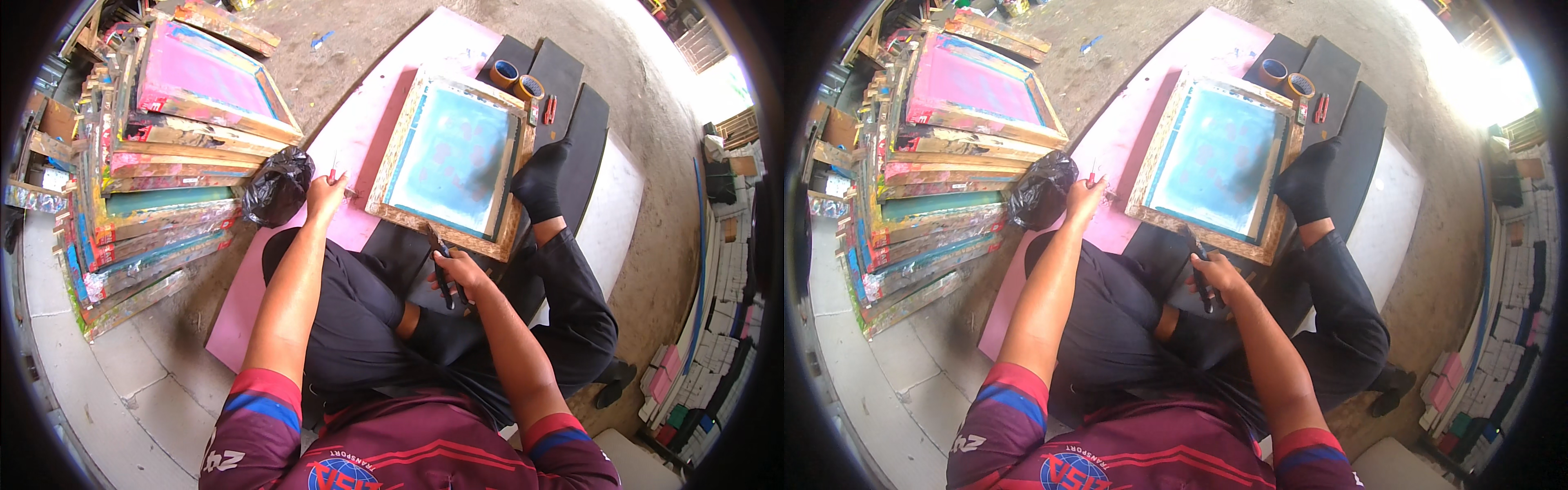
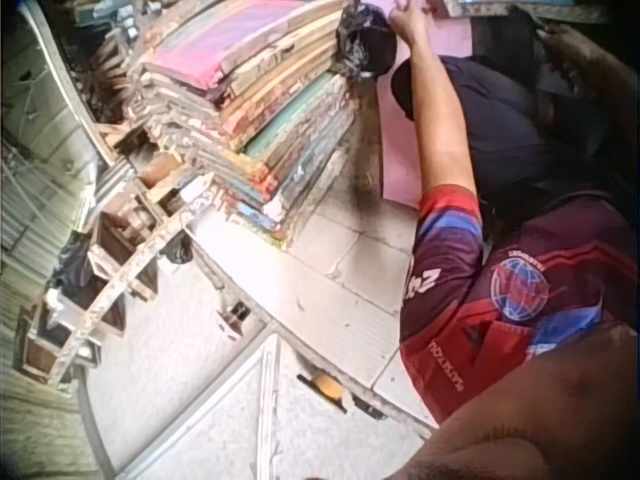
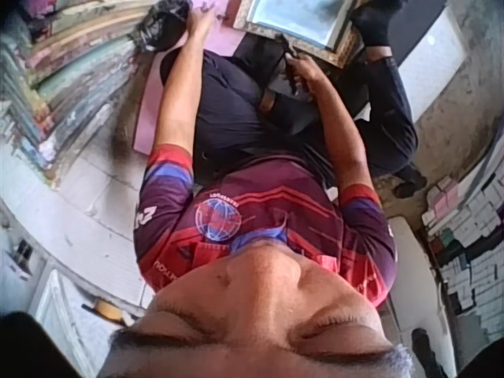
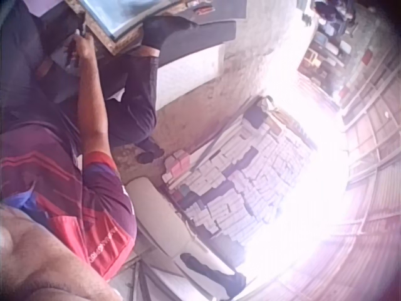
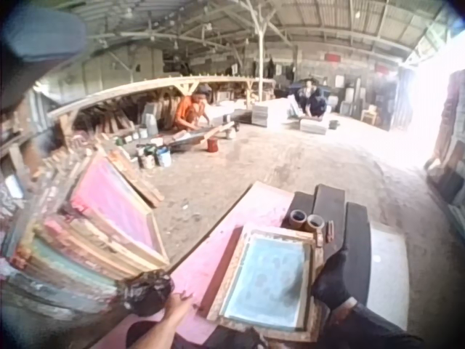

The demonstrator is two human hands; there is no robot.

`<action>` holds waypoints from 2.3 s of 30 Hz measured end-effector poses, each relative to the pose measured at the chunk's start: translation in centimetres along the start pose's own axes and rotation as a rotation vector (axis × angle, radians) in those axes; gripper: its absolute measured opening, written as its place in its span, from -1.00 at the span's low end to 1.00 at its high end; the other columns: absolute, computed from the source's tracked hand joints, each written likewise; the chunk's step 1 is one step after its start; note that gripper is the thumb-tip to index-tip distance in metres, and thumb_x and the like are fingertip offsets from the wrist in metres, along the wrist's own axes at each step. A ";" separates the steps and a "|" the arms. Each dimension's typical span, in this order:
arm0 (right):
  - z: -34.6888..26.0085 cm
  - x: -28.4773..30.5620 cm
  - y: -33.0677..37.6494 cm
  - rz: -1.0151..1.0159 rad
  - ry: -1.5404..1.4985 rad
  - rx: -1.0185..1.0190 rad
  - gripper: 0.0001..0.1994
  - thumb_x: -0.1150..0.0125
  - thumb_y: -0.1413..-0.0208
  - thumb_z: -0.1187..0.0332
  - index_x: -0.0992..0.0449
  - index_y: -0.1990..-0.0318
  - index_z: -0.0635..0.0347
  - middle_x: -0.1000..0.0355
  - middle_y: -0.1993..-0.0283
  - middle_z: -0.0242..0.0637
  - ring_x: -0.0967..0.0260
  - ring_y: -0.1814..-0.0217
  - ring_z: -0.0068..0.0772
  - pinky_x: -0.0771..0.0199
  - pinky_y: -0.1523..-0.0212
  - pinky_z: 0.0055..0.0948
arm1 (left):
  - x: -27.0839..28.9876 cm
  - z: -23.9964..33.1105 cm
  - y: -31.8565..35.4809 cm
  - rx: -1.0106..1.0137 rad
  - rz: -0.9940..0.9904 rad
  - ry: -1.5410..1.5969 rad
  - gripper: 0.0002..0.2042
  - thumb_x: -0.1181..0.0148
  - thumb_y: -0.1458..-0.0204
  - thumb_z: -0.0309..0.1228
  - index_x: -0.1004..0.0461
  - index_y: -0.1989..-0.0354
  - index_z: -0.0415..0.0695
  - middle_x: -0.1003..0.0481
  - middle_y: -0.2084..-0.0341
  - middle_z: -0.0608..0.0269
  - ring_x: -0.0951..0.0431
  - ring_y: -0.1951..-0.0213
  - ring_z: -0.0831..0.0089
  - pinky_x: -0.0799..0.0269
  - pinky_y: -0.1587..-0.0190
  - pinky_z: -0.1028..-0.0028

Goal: The person sits on the floor and uses a small tool to scrape dried ink from the mesh of a screen printing frame. They repeatedly scrape along the frame edges and across the mesh surface, removing residue.

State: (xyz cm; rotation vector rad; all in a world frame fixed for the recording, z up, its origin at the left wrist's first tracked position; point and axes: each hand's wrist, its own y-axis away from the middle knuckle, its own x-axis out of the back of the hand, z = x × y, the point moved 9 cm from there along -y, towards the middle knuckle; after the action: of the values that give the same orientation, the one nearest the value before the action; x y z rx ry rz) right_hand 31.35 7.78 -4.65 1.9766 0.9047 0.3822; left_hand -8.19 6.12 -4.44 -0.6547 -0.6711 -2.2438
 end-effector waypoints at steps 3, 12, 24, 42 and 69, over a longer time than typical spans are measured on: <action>-0.1 1.2 -0.5 0.112 0.148 -0.021 -0.58 -0.18 -0.37 -0.01 -0.51 0.01 0.24 -0.62 0.25 -0.07 -0.63 0.34 -0.25 -0.54 0.38 -0.23 | -1.1 1.1 1.2 0.087 -0.117 0.030 -0.48 -0.36 -0.14 0.05 -0.53 0.48 -0.27 -0.59 0.57 0.04 -0.61 0.49 0.22 -0.48 0.34 0.21; -2.5 1.3 1.2 0.561 0.769 0.122 -0.48 -0.13 -0.34 -0.06 -0.60 0.05 0.34 -0.59 0.05 0.26 -0.53 -0.11 0.33 -0.51 -0.12 0.14 | -1.9 3.3 3.4 0.059 -0.224 0.097 -0.54 -0.39 -0.14 -0.01 -0.49 0.50 -0.20 -0.55 0.61 0.20 -0.50 0.62 0.46 -0.39 0.53 0.37; -2.2 -0.5 2.4 0.644 0.826 0.253 -0.49 -0.12 -0.34 -0.08 -0.57 0.06 0.29 -0.60 0.15 0.19 -0.55 0.01 0.29 -0.52 -0.03 0.12 | -5.2 4.5 7.8 -0.015 -0.659 0.172 -0.70 -0.38 -0.18 -0.16 -0.58 0.30 -0.18 -0.51 0.57 0.36 -0.28 0.75 0.66 -0.14 0.74 0.53; -1.8 1.0 -0.5 0.462 0.651 0.175 -0.49 -0.18 -0.33 -0.02 -0.55 0.24 0.42 -0.61 0.31 0.07 -0.64 0.24 0.05 -0.60 0.13 -0.05 | -6.2 5.3 7.8 -0.032 -0.691 0.106 -0.71 -0.33 -0.21 -0.18 -0.60 0.26 -0.20 -0.51 0.57 0.34 -0.29 0.74 0.65 -0.15 0.73 0.54; 0.8 0.7 -1.9 0.325 0.471 0.189 -0.58 -0.23 -0.32 0.09 -0.48 0.28 0.39 -0.49 0.47 -0.24 -0.56 0.48 -0.36 -0.57 0.36 -0.28 | -6.6 5.8 8.8 -0.050 -0.775 0.073 -0.71 -0.36 -0.17 -0.14 -0.58 0.30 -0.15 -0.55 0.58 0.34 -0.36 0.70 0.64 -0.22 0.68 0.51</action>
State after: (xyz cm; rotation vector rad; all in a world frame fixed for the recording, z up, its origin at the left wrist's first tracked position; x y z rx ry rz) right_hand 31.43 8.44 -6.70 2.2595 0.9283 1.0121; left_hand 3.94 7.30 -1.87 -0.3563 -0.9479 -2.9790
